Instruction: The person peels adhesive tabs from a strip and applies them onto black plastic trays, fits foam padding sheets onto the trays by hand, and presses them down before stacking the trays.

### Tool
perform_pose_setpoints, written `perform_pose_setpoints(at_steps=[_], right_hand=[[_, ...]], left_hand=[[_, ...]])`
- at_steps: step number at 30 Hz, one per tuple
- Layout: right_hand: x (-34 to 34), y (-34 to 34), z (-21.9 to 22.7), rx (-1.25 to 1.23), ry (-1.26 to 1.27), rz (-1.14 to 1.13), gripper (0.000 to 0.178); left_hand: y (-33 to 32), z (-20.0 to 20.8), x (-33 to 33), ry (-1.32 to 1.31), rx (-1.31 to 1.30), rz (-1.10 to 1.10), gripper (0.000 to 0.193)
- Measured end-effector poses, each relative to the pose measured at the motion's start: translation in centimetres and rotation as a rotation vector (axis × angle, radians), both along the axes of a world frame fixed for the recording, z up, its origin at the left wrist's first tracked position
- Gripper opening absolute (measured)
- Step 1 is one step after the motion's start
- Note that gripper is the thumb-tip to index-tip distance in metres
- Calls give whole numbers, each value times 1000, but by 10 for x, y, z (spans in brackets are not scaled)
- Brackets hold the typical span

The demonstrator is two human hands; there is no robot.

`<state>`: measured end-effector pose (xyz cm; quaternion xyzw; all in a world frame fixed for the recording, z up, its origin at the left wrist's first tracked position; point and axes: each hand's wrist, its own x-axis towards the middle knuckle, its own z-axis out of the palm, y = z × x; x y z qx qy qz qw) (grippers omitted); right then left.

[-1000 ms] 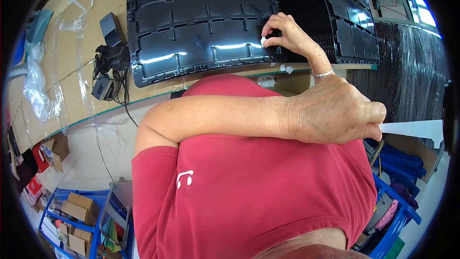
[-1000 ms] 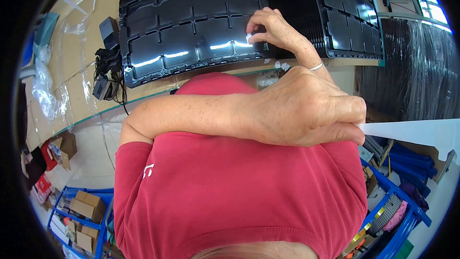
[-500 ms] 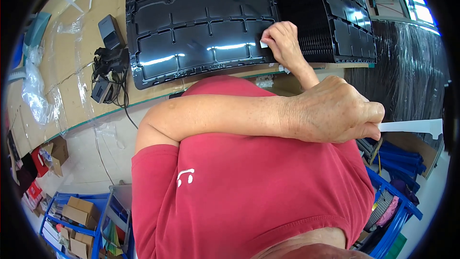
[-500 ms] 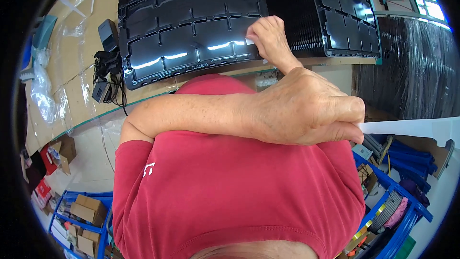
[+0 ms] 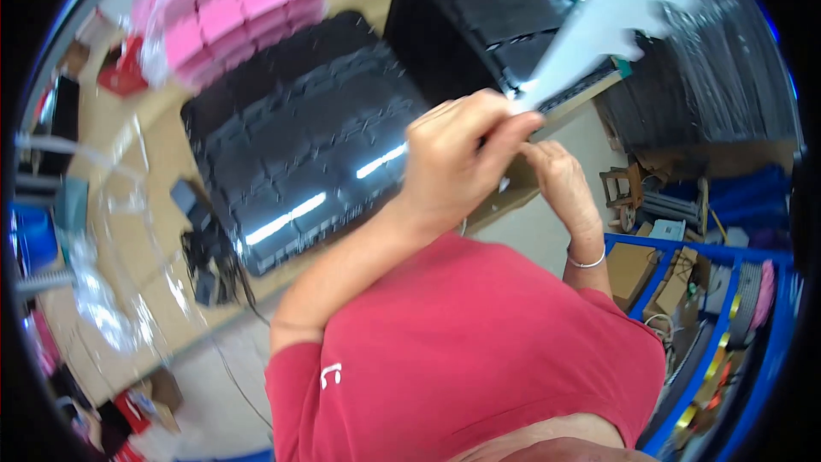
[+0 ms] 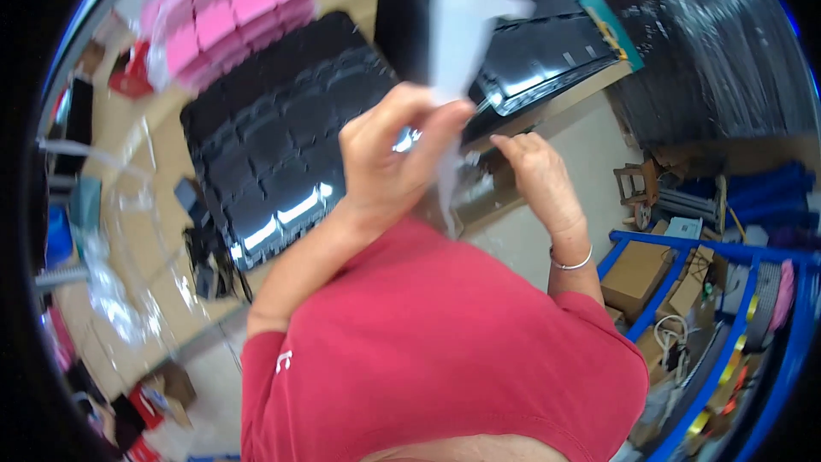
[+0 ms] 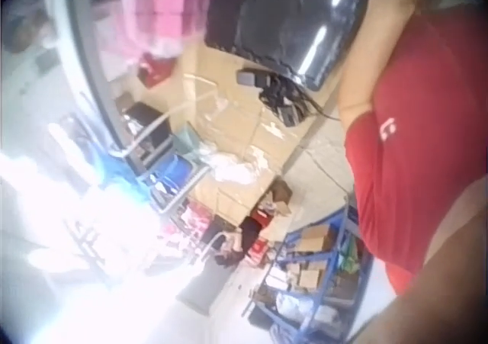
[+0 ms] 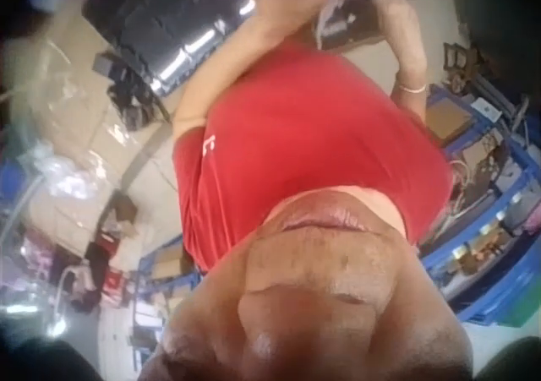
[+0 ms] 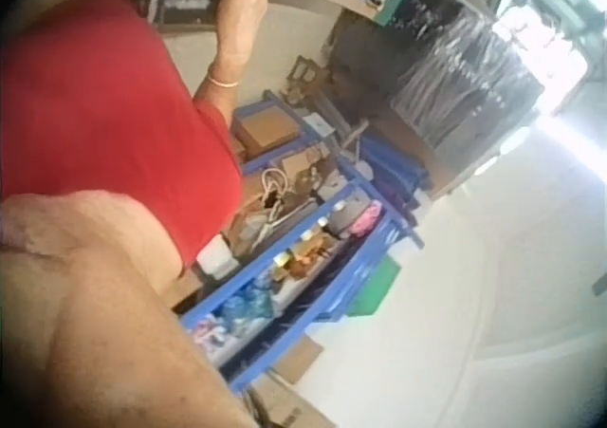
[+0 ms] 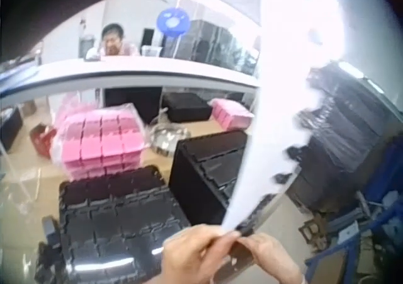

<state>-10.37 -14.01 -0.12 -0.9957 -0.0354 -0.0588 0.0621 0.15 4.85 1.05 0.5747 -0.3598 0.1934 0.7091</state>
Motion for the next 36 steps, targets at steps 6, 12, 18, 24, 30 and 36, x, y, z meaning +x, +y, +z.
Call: perform_pose_setpoints(at_steps=[6,12,18,24,30,36], right_hand=[[33,47,61,860,-504,-103,27],[74,85,91,1157,-973,198,19],[59,84,81,154,-1210,510,6],[54,80,77,1371,-997,421,8],[156,161,-26,1182,536,392,15],[155,265,-52,517,637,992,17]], left_hand=[[-9,3,1,63,76,90,15],[-5,7,-5,-19,143,164,16],[11,1,-4,-33,110,249,13],[20,3,-18,146,-113,-90,13],[44,21,-49,-94,-64,-363,20],[52,25,-48,-40,-10,-284,21]])
